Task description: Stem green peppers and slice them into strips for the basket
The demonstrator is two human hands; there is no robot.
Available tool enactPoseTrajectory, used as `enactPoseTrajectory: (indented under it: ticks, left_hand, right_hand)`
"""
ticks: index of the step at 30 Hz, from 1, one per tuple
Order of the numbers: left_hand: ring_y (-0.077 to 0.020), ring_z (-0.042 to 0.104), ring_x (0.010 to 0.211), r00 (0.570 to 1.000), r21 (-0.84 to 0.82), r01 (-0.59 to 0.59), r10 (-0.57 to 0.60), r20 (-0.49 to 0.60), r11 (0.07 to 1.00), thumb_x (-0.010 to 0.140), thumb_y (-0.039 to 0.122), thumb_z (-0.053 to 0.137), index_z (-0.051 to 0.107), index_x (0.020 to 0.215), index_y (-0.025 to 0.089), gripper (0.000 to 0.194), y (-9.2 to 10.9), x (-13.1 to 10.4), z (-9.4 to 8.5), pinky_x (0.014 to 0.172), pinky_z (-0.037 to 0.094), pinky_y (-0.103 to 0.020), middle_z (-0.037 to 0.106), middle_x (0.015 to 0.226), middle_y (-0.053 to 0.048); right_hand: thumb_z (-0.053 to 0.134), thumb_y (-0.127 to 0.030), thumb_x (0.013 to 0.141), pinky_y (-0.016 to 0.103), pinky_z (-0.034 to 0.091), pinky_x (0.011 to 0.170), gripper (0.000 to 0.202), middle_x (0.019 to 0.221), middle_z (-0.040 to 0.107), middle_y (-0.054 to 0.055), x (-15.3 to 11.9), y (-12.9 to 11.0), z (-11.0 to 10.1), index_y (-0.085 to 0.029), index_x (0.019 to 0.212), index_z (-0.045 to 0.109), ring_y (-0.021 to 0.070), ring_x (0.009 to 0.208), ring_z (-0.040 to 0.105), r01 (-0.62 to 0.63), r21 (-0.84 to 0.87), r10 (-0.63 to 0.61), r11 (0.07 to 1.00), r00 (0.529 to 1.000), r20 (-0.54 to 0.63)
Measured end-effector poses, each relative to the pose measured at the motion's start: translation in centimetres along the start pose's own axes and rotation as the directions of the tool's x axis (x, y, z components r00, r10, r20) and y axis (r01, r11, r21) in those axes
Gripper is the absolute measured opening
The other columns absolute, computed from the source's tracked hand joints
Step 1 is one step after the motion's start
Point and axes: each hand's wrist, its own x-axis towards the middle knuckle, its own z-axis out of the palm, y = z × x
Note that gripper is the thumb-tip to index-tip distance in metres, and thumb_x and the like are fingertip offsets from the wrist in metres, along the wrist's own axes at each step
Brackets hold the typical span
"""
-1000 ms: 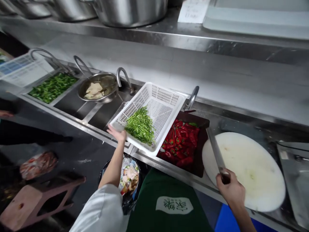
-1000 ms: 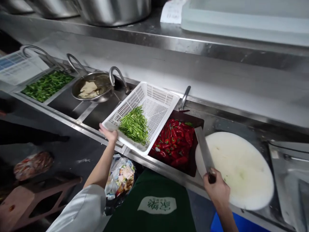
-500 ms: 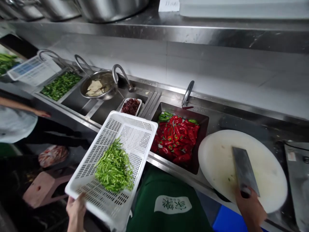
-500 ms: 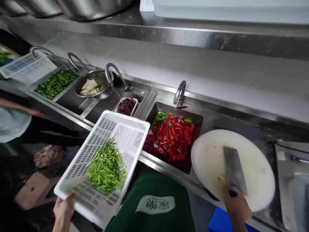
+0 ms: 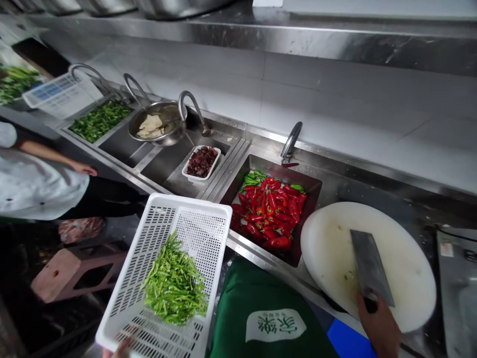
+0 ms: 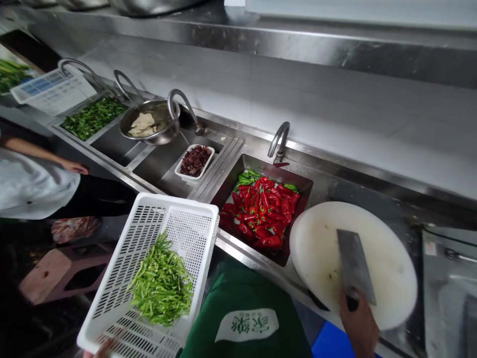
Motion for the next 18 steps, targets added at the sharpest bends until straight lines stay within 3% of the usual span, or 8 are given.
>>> enactPoseTrajectory:
  ticks: [6,13,18]
  left_hand:
    - [-0.0193,0.06,0.038,0.995,0.007,0.004,-0.005,0.099,1.0,0.026,0.019,0.069,0.062,0.06,0.039,0.04,0.1,0.9,1.5,0.045,0.05,-0.03,0.065,0.054,0.021]
    - [-0.0196,0.061,0.039,0.99,-0.002,-0.037,0.037,0.134,0.999,0.027,0.021,0.069,0.061,0.058,0.037,0.036,0.4,1.3,2.7,0.044,0.049,-0.03,0.065,0.053,0.022]
    - [-0.0188,0.062,0.042,0.987,0.009,-0.034,0.032,0.156,0.999,0.028,0.021,0.07,0.062,0.061,0.04,0.039,0.2,1.3,2.9,0.045,0.051,-0.029,0.065,0.055,0.023]
  right_hand:
    - [0.042,-0.056,0.077,0.05,0.049,0.093,0.071,0.126,0.063,0.021,-0.3,-0.2,0.4,-0.013,0.132,0.054,0.0404,0.113,0.061,-0.024,0.028,0.025,0.999,0.999,-0.025]
    - [0.045,-0.055,0.077,0.052,0.05,0.089,0.069,0.123,0.063,0.024,-0.2,0.0,0.3,-0.011,0.13,0.053,0.0432,0.111,0.06,0.02,0.065,-0.019,0.998,1.0,-0.009]
    - [0.042,-0.055,0.079,0.052,0.05,0.088,0.07,0.125,0.062,0.023,-0.3,-0.4,0.1,-0.012,0.134,0.051,0.0423,0.112,0.06,-0.029,0.038,0.029,0.999,0.999,0.019]
